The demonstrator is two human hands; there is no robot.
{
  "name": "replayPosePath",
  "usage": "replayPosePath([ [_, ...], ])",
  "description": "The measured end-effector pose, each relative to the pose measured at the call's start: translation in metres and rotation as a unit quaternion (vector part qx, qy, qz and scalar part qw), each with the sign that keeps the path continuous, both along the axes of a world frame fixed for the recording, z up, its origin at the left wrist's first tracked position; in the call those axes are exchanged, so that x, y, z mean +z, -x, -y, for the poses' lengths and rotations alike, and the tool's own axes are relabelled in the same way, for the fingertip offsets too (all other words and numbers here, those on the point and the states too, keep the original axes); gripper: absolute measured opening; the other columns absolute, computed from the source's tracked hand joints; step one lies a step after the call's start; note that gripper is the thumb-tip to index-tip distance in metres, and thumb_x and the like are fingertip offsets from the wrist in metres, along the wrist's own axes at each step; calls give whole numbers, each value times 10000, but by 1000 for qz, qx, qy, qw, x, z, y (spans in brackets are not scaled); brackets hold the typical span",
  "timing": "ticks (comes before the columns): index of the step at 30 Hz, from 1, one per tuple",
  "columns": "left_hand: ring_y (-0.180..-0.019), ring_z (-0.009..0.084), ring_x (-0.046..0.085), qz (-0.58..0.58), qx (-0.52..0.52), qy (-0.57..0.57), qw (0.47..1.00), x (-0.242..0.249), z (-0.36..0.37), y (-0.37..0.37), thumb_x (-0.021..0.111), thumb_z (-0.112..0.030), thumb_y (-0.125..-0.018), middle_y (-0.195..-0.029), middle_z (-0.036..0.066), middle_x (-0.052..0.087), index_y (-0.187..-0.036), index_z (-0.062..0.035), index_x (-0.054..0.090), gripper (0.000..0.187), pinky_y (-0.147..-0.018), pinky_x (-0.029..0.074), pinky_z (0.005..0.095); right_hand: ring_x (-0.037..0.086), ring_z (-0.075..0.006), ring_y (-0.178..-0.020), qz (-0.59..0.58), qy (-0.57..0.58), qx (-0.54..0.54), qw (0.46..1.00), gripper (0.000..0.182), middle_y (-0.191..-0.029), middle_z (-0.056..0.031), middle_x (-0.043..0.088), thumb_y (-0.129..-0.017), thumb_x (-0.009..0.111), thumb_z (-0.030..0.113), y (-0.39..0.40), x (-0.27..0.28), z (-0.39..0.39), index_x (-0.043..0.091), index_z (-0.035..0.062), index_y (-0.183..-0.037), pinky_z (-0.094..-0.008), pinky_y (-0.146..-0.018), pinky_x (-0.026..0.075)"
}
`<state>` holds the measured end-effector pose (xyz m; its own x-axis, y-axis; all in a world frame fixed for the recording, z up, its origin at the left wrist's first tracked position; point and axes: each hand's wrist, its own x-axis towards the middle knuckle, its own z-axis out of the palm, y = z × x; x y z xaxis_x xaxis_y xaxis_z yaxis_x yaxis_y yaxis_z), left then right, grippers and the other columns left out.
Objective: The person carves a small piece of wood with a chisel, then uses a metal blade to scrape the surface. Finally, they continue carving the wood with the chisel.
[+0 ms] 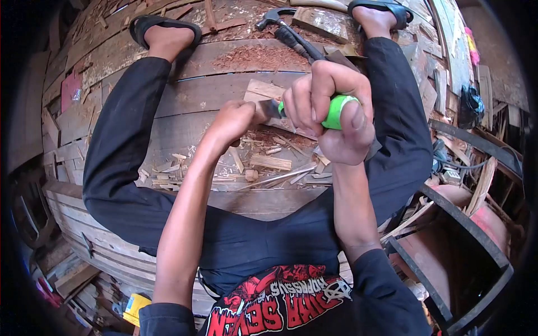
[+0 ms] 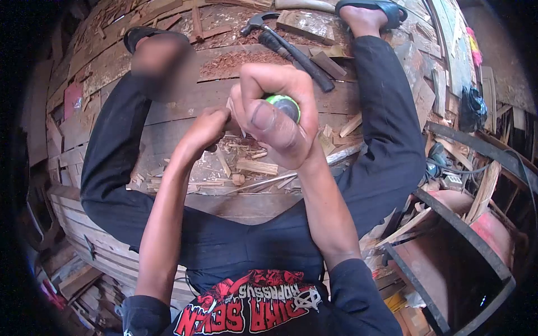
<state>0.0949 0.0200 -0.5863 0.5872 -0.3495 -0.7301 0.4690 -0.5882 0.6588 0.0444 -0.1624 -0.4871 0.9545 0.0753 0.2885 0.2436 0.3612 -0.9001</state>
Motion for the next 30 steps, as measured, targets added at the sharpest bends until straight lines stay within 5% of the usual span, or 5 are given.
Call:
replayPosePath([
  [9,-881,368,724,18,-44,-59,997,30,23,-2,562,-241,-801,-913,308,724,-967,119,727,429,-832,528,467,380,-61,-466,3,17,-23,1000,725,-562,3,449,-873,630,733,3,-13,1,457,51,-696,-231,-436,298],
  [17,-1005,417,721,56,-53,-34,996,-2,29,6,556,-315,-838,-974,360,705,-1020,156,699,525,-903,518,471,401,-64,-456,8,-5,-41,999,703,-548,9,451,-829,675,694,12,-9,11,456,50,-655,-237,-446,295],
  [22,-675,203,658,166,-89,-57,980,-40,19,-1,662,-450,-878,-832,159,724,-1017,55,707,526,-546,483,377,418,-84,-552,-20,27,-34,999,686,-579,10,427,-844,683,665,9,-57,4,453,52,-636,-271,-476,290],
  [25,-667,212,652,121,-50,-37,991,-21,19,7,582,-446,-902,-858,160,721,-1043,71,709,551,-516,467,383,431,-55,-458,-48,24,-48,997,923,-539,32,453,-682,474,995,14,-16,14,435,74,-646,-221,-437,317],
  [30,-848,348,712,91,-32,-84,992,4,28,8,553,-265,-877,-847,301,710,-954,144,693,439,-822,521,457,419,-43,-467,-56,46,-46,996,940,-549,34,452,-664,432,1016,8,-35,11,410,77,-651,-215,-449,320],
])
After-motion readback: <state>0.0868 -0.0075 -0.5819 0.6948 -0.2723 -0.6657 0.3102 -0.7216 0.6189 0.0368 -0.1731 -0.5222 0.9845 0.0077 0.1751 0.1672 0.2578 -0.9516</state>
